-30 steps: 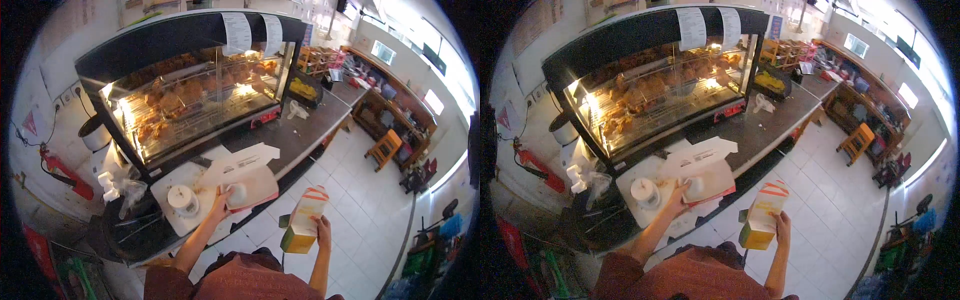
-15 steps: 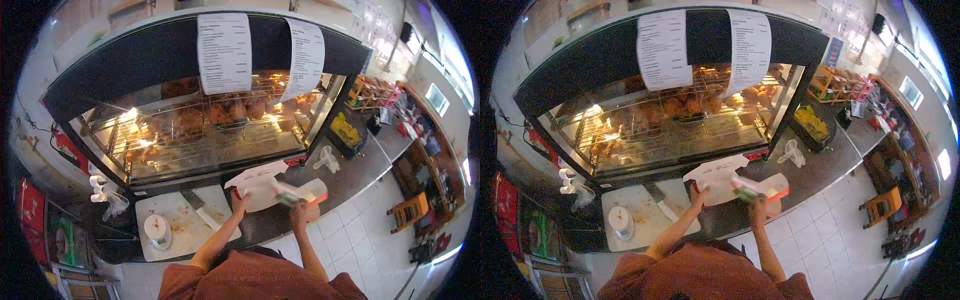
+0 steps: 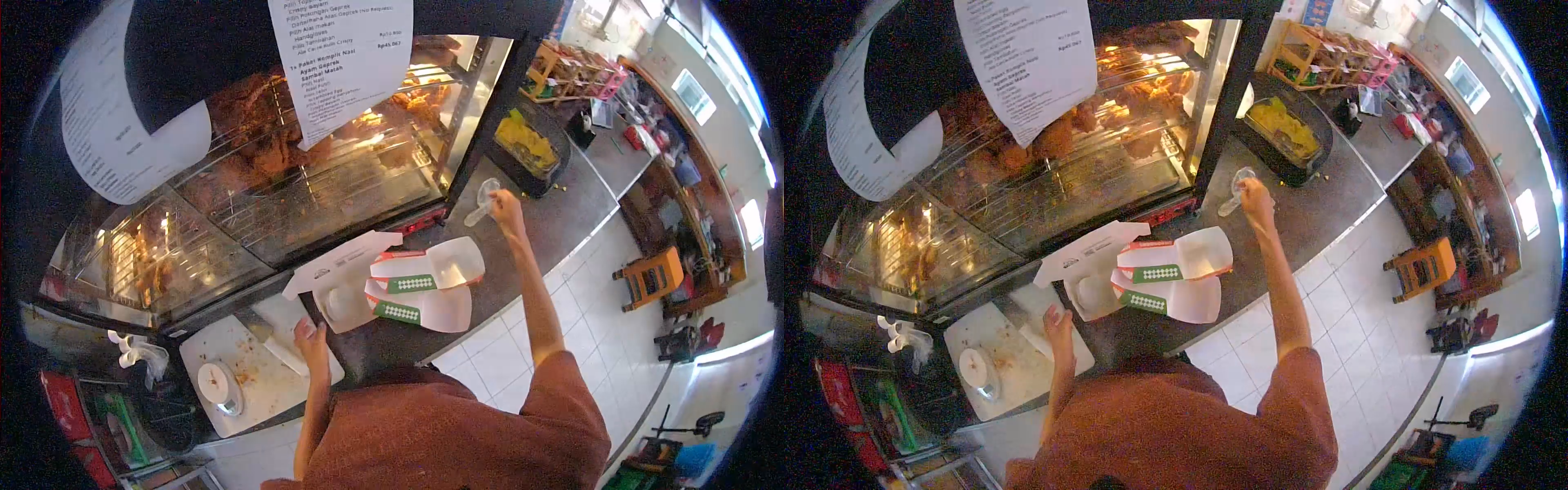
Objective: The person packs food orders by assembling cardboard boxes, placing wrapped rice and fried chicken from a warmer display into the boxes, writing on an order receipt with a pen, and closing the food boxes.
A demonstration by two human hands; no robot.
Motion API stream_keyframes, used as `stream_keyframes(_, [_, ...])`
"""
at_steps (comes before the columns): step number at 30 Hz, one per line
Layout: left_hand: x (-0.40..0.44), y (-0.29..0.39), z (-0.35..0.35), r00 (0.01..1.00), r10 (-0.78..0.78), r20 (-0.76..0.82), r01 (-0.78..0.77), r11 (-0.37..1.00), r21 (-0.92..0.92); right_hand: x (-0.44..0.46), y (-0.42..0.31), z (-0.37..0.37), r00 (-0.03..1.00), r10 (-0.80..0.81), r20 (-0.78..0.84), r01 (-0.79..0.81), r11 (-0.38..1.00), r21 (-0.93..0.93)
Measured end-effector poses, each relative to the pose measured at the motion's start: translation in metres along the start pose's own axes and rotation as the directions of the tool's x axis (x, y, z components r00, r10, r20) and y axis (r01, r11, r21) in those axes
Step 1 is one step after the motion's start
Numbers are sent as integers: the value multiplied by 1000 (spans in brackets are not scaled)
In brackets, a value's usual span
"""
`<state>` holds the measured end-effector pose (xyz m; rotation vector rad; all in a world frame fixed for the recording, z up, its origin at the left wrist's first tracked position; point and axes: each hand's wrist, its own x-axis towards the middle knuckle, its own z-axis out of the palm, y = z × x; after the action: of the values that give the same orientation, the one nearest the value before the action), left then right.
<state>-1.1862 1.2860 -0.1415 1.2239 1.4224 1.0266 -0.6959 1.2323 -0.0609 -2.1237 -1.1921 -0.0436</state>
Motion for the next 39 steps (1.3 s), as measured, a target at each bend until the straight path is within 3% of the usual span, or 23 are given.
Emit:
stream_keyframes(3, [-20,8,-22,989,-144,14,144,988,-59,46,29,26,895,-442,-58,387,835,-391])
stream_keyframes(6, [-37,36,-29,973,-230,8,227,958,-173,80,72,62,847,-454,275,512,559,-652])
stream_keyframes(7, [-40,45,-30,979,-202,10,201,964,-172,86,78,68,843,-289,453,537,428,-727])
stream_keyframes(8, [-43,55,-30,984,-175,12,175,970,-169,99,131,102,874,-400,278,473,565,-676])
stream_keyframes(9, [-47,66,-28,989,-150,13,150,975,-166,96,110,84,856,-262,447,517,490,-702])
stream_keyframes(10, [-52,78,-26,989,-127,72,135,984,-115,92,84,69,917,-156,368,368,689,-624])
stream_keyframes(11, [-54,94,-20,985,-108,134,118,991,-67,78,54,47,951,-206,232,292,848,-442])
stream_keyframes(13, [-57,124,-5,951,-67,300,72,997,-6,52,4,12,960,-242,141,277,892,-357])
stream_keyframes(14, [-59,134,5,914,-47,403,46,999,12,25,-30,-3,994,-105,-14,105,993,59])
stream_keyframes(16, [-63,136,34,811,150,566,-155,987,-39,-34,-101,-21,984,-38,-173,98,929,357])
stream_keyframes(17, [-68,154,47,777,181,604,-181,982,-61,-60,-127,-21,956,-170,-238,223,951,214])
stream_keyframes(19, [-78,177,66,729,328,601,-359,931,-73,-115,-162,-10,992,-89,-89,122,857,501])
stream_keyframes(20, [-79,183,74,696,448,561,-509,859,-55,-140,-163,-3,986,-8,167,-69,891,449])
stream_keyframes(21, [-79,186,76,644,558,523,-642,766,-28,-159,-181,4,948,153,279,-315,577,753])
stream_keyframes(22, [-77,182,74,649,544,532,-621,782,-42,-173,-202,11,865,235,442,-477,114,872])
stream_keyframes(24, [-70,172,67,655,516,552,-582,811,-67,-183,-229,18,849,153,507,-488,-142,861])
stream_keyframes(25, [-68,176,59,645,598,475,-683,730,8,-187,-239,21,841,107,531,-489,-270,829])
stream_keyframes(28, [-62,154,37,541,762,357,-840,508,188,-199,-245,41,865,88,493,-479,-141,866])
stream_keyframes(30, [-60,148,25,468,807,360,-882,449,139,-200,-247,53,868,39,495,-494,-33,869])
stream_keyframes(32, [-62,145,11,391,845,366,-916,396,65,-187,-282,47,851,105,514,-500,-137,855])
stream_keyframes(33, [-62,143,5,382,843,379,-920,388,63,-187,-267,67,813,1,583,-545,-352,761])
stream_keyframes(36, [-64,136,-12,400,828,392,-911,408,67,-166,-295,53,891,-67,450,-394,-609,689])
stream_keyframes(39, [-65,135,-17,459,807,371,-880,472,59,-161,-311,41,923,-245,298,-385,-635,670])
